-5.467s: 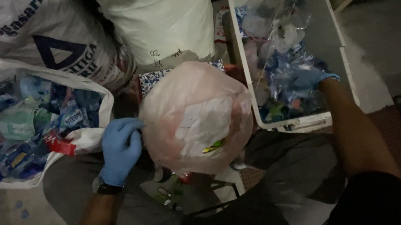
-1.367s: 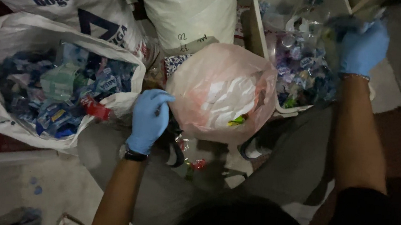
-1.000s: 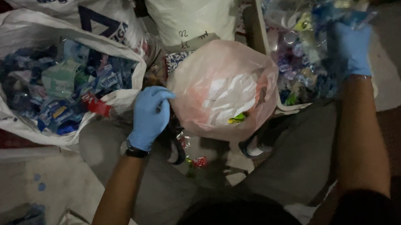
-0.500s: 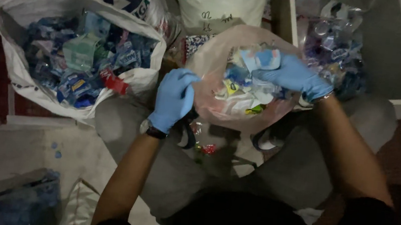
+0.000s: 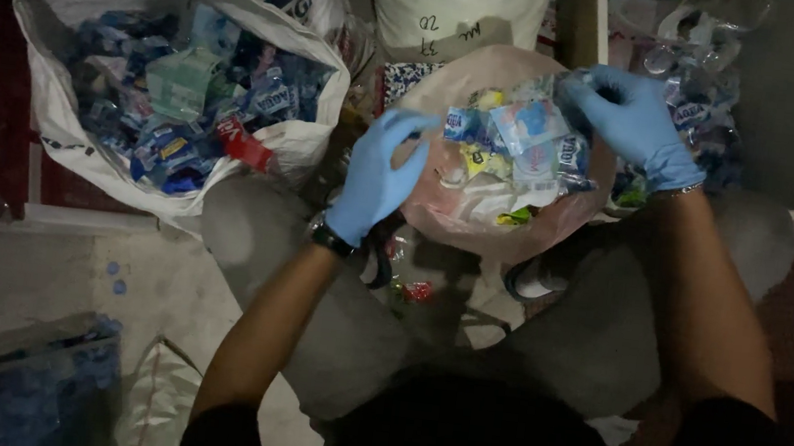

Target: The person sorts plastic beverage packaging from large bags into a central container by hand.

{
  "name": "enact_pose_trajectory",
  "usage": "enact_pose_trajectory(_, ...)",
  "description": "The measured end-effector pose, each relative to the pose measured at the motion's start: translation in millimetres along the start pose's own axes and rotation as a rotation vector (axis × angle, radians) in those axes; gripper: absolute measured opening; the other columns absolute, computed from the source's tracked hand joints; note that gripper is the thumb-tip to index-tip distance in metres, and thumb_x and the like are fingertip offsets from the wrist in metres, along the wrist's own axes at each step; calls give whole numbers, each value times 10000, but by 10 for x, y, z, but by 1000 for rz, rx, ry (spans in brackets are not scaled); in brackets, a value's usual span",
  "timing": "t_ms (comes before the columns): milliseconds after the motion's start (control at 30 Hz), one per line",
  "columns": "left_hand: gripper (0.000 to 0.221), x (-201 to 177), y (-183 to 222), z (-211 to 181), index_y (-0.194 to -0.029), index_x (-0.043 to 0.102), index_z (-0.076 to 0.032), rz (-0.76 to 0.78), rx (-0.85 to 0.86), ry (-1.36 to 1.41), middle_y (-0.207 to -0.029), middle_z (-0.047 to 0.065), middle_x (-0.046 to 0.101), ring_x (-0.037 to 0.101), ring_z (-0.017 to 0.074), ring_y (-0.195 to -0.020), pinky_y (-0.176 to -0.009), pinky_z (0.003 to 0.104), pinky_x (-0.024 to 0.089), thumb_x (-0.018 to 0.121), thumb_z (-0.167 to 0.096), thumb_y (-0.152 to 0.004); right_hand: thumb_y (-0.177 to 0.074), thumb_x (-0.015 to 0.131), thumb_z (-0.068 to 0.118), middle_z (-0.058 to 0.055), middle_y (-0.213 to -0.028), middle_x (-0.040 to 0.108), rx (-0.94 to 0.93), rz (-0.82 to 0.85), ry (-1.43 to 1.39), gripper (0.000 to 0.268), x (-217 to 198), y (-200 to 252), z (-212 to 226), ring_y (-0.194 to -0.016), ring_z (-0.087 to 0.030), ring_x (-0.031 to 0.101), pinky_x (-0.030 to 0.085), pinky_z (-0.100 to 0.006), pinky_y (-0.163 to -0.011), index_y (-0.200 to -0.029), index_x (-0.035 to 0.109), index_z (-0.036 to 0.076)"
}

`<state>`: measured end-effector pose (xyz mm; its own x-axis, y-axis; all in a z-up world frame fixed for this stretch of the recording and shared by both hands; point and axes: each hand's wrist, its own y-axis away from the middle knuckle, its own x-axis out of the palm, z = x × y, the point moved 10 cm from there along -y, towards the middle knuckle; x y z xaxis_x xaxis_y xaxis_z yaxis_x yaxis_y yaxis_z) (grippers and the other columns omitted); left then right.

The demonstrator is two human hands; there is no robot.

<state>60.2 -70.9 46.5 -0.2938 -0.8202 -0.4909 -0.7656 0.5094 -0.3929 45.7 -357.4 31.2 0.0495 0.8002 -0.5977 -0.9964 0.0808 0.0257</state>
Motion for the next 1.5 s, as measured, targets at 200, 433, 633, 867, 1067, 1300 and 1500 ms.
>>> enact_pose_trajectory(200,592,286,-275,323,-1458,508,-80,-32,-70,-122,-1186,127,672,661,287,-1047,-976,401,538,767,-148,-930,-1138,647,165,-36,-884,652,-183,-205,18,182,-137,-81,-250,-835,-146,557,455,-333,-762,-1008,713,54)
enact_pose_trajectory(433,559,297,-286,348,-1439,573,-174,-52,-213,-121,-1206,144,722,694,286,-1037,-825,393,571,749,-91,-915,-1056,638,22,-101,-933,687,-394,-327,64,78,-159,26,42,-880,-200,611,493,-347,-788,-1000,692,10)
enact_pose_trajectory(633,561,-235,-254,-32,-1551,387,-263,-6,-302,-74,-1473,128,631,618,358,-1327,-1085,571,516,581,-281,-1025,-1116,643,77,-93,-787,614,-388,-375,214,175,-192,36,31,-701,-193,550,420,-364,-638,-946,636,37)
enact_pose_trajectory(867,595,-1939,-132,348,-1521,457,-88,-382,-366,-484,-1595,175,455,445,343,-1480,-1211,440,345,689,-292,-1013,-1081,666,24,-168,-884,674,-497,-386,297,65,-172,70,39,-772,-287,621,440,-415,-681,-1022,688,5)
enact_pose_trajectory(1067,571,-2501,79,521,-1359,543,-62,-508,-434,-1150,-1263,297,533,533,504,-1064,-805,609,524,761,-249,-865,-1086,596,11,-184,-827,625,-440,-347,231,127,-173,59,74,-736,-282,562,405,-416,-646,-979,655,-21)
enact_pose_trajectory(1300,390,-778,-233,-383,-1192,669,-67,-227,87,-700,-1179,218,642,619,420,-1111,-985,505,504,668,-105,-803,-980,734,54,-278,-1015,681,-625,-229,213,205,3,290,803,-952,-458,649,512,-513,-833,-1148,693,-57)
enact_pose_trajectory(1500,343,194,-204,-235,-1201,688,-174,-209,271,-411,-1016,115,692,695,347,-948,-830,454,562,669,-129,-861,-944,829,122,-269,-843,679,-560,-245,220,218,-1,247,716,-851,-513,660,531,-542,-727,-1034,681,-10)
